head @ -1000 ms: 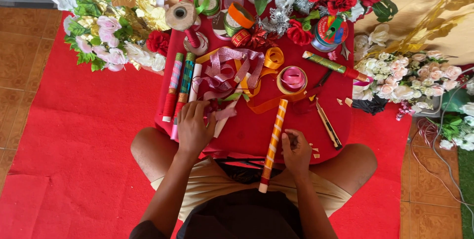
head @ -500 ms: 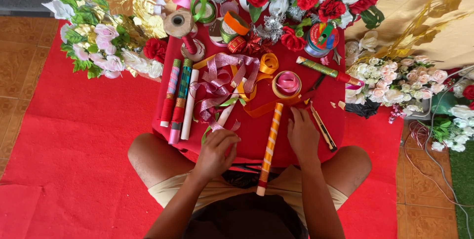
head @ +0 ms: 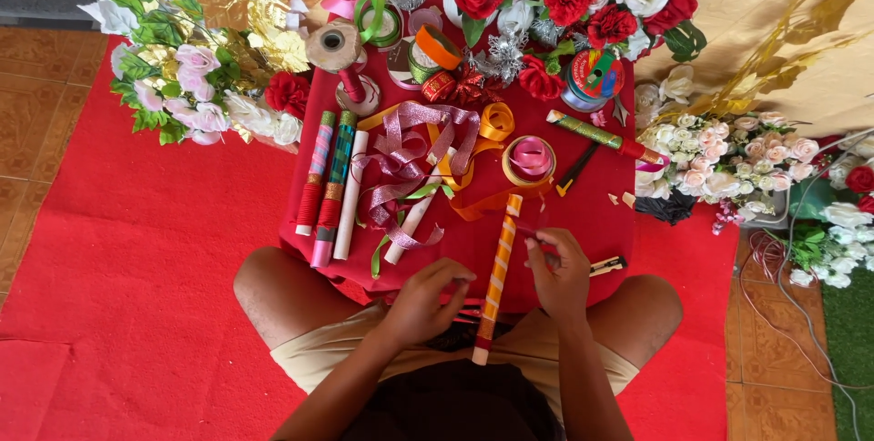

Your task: The person wraps a cylinder with patterned paper and ties a thin ribbon around it by hand.

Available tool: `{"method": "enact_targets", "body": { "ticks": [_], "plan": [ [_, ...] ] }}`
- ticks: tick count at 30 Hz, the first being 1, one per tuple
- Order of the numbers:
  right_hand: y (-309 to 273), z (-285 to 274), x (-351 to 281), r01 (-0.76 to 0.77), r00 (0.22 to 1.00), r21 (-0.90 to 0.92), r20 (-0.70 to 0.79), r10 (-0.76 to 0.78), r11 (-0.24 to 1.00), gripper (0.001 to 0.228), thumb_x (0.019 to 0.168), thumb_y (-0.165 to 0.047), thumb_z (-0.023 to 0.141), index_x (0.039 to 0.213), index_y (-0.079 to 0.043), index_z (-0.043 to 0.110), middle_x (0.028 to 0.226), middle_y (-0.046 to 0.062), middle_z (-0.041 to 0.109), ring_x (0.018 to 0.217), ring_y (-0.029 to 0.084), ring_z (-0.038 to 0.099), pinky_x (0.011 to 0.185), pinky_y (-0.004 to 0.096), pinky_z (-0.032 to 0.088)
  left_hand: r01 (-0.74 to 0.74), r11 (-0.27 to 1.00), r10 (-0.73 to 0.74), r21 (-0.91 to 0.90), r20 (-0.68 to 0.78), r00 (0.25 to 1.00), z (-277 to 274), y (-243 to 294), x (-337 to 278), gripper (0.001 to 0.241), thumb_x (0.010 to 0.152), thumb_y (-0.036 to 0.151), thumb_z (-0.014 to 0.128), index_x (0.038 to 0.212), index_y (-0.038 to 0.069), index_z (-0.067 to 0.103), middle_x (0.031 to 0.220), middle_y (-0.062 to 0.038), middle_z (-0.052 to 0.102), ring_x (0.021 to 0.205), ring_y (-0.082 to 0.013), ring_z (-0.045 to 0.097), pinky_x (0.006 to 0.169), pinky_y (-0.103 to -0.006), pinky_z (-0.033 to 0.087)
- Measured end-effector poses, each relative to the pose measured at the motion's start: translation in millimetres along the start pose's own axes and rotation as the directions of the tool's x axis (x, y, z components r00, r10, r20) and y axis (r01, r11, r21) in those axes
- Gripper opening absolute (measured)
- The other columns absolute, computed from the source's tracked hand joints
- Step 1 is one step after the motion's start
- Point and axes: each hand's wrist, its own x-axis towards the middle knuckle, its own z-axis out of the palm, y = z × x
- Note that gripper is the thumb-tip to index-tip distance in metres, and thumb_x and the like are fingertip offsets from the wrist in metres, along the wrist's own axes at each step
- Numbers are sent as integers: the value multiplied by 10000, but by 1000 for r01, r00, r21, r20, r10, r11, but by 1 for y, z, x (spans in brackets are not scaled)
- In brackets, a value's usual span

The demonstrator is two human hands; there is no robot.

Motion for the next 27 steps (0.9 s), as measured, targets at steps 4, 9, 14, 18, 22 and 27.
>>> {"method": "enact_targets", "body": {
  "ticks": [4, 9, 14, 18, 22, 27],
  "plan": [
    [5, -2, -7, 65, 997, 70, 45, -68, 995, 134, 970, -29, 712, 1053, 70, 676, 1072, 198, 669, 970, 312, 716, 658, 394, 666, 30, 998, -30, 54, 4, 1000, 14, 8, 7, 145, 898, -17, 681, 1034, 30, 696, 955, -119, 690, 834, -300, 721, 665, -375, 606],
    [-21, -15, -16, 187, 967, -6, 177, -183, 982, 98, 919, -43, 755, 950, 30, 697, 969, 181, 698, 912, 331, 748, 637, 370, 637, 158, 978, -155, -139, 37, 987, 29, 9, 5, 223, 914, 29, 723, 1127, -1, 663, 956, -163, 640, 816, -284, 708, 586, -348, 585],
    [-38, -13, -34, 318, 812, 24, 510, -286, 948, 74, 930, -50, 702, 1002, -35, 707, 960, 93, 716, 842, 186, 713, 731, 300, 594, 520, 527, -513, -672, 236, 825, 39, -4, -2, 362, 996, 326, 634, 1253, 75, 685, 1004, -10, 676, 892, -102, 603, 743, -248, 510],
    [-32, -11, -39, 247, 795, -35, 578, -182, 968, 105, 952, -97, 683, 1036, -35, 693, 945, 78, 699, 770, 162, 675, 588, 259, 573, 486, 512, -580, -708, 132, 804, 32, -20, -7, 223, 967, 247, 714, 1063, 55, 776, 719, 49, 578, 657, -76, 473, 605, -244, 423],
    [-30, -11, -36, 233, 797, -75, 586, -146, 970, 116, 965, -157, 686, 995, -47, 709, 822, 38, 669, 615, 132, 552, 546, 279, 428, 341, 447, -573, -827, 27, 819, 12, -37, -10, 82, 977, 102, 679, 978, 97, 761, 1062, -88, 779, 670, -117, 571, 636, -287, 518],
    [-34, -11, -32, 222, 810, -66, 567, -146, 973, 147, 962, -179, 703, 901, -45, 714, 766, 12, 630, 598, 109, 514, 538, 276, 403, 199, 485, -586, -851, -148, 797, -20, -41, -9, 141, 1006, 93, 643, 1025, 90, 783, 1105, -90, 763, 657, -102, 556, 643, -287, 514]
  ]
}}
